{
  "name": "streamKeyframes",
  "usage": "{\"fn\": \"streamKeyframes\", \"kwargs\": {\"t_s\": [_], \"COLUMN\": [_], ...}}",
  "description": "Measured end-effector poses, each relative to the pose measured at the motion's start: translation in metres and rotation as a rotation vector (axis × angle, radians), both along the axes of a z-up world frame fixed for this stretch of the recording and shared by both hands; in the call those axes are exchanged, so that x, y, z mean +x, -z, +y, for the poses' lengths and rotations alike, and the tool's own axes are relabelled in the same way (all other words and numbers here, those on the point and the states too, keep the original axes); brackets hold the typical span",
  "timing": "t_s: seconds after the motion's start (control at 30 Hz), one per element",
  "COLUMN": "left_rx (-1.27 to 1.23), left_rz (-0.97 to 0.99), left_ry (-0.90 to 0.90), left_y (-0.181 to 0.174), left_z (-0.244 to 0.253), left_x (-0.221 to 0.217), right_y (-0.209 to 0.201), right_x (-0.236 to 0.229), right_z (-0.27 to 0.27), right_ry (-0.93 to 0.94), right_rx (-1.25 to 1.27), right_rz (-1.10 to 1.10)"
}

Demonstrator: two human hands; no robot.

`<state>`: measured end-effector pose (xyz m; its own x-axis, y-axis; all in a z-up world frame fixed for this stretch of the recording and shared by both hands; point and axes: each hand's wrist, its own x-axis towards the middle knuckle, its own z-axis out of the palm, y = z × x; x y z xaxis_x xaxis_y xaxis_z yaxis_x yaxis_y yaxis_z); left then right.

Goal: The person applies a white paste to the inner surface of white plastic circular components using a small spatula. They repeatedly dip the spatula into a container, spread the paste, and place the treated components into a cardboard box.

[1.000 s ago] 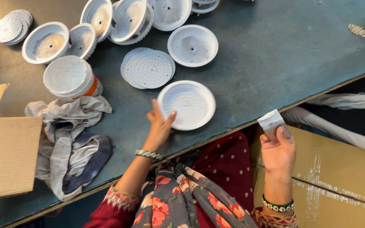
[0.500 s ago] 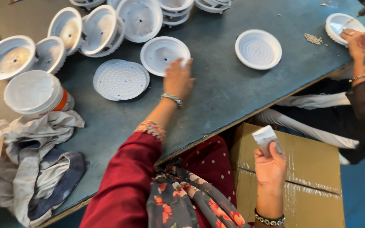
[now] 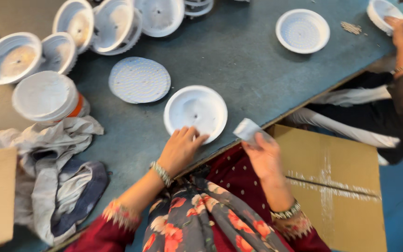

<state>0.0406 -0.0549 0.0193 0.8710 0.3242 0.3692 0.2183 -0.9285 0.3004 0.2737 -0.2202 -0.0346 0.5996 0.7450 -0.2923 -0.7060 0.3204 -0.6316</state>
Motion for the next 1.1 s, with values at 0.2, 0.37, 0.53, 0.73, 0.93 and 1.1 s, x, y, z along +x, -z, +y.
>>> {"fn": "streamKeyframes", "kwargs": {"t_s": [0.2,0.37,0.53,0.73,0.93,1.1], "left_rx": [-0.402,-0.752,-1.328,-1.388,-1.247,-1.366], "left_rz": [-0.240,-0.015,-0.342,-0.366,-0.460,-0.419], "left_ry": [-0.136,-0.427,-0.261,-0.302,-0.134,-0.167], "left_y": [-0.014,0.015,0.052,0.053,0.050,0.052], "left_z": [0.001,0.070,0.097,0.093,0.088,0.088], "left_x": [-0.041,-0.046,-0.027,-0.034,-0.034,-0.032], "right_y": [-0.003,-0.014,-0.014,-0.019,-0.069,-0.085], "right_x": [-0.048,-0.064,-0.066,-0.070,-0.067,-0.091], "right_z": [0.056,0.062,0.072,0.086,0.074,0.093], "right_ry": [-0.060,-0.081,-0.072,-0.131,-0.090,-0.127], "right_rx": [0.015,0.066,0.071,-0.082,-0.495,-0.116], "right_rz": [-0.058,-0.039,0.017,-0.295,-1.339,-2.014]}}
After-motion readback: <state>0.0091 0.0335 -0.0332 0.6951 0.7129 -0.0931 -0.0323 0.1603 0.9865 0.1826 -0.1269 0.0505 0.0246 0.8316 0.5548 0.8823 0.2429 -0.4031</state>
